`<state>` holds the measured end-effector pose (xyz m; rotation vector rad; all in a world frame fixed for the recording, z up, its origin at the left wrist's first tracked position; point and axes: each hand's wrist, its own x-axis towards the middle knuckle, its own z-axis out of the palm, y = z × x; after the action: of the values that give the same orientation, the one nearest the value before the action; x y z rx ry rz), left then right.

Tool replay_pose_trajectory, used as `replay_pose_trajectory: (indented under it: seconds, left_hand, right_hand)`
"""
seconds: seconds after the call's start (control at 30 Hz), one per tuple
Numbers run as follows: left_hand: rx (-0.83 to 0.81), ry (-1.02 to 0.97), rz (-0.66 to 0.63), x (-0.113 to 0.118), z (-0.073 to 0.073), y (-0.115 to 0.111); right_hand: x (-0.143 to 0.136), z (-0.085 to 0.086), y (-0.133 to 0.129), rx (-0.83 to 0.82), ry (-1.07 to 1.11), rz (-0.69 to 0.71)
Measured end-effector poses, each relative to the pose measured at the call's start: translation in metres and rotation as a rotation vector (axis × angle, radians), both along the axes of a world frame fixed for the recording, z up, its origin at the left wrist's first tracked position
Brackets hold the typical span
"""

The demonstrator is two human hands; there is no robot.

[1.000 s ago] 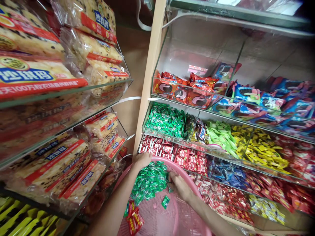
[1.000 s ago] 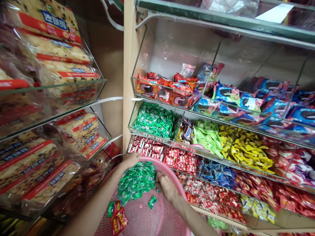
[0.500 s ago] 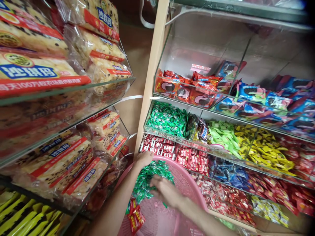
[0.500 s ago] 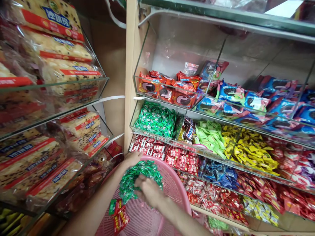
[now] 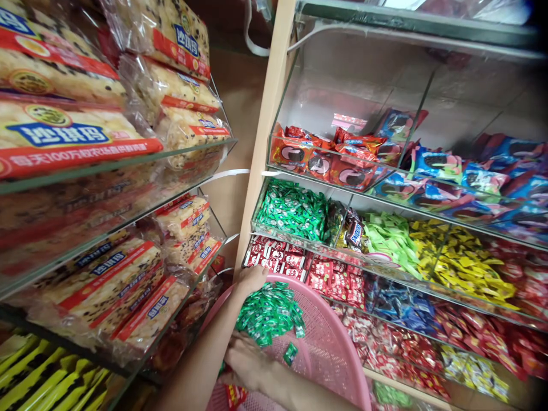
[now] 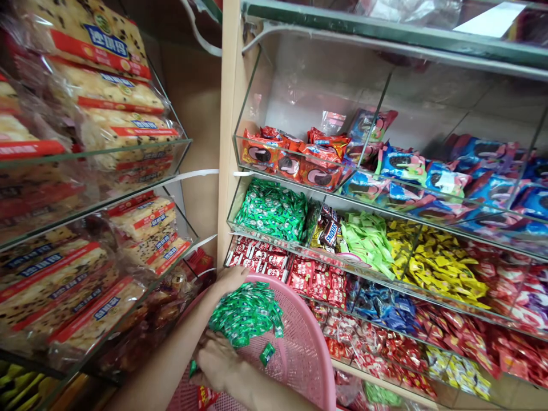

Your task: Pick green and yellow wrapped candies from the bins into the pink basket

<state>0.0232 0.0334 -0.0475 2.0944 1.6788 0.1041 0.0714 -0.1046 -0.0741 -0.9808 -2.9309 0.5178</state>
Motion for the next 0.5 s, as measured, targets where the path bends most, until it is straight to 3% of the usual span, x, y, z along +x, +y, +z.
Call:
replay_pose_trajectory:
  seconds: [0.2, 0.37, 0.5]
  left_hand:
    - [-0.033, 0.011, 0.015, 0.001, 0.004, -0.001]
    - [-0.037, 0.013, 0.016, 0.001, 0.004, 0.000]
    - [-0.013, 0.001, -0.008, 0.000, 0.000, 0.002]
  right_hand:
    - [-0.005, 0.003, -0.004, 0.042, 0.027, -0.023]
    - [-0.012, 0.009, -0.009, 0.027, -0.091, -0.081]
    - [0.007, 0.023, 0.000, -0.062, 0.053, -0.099]
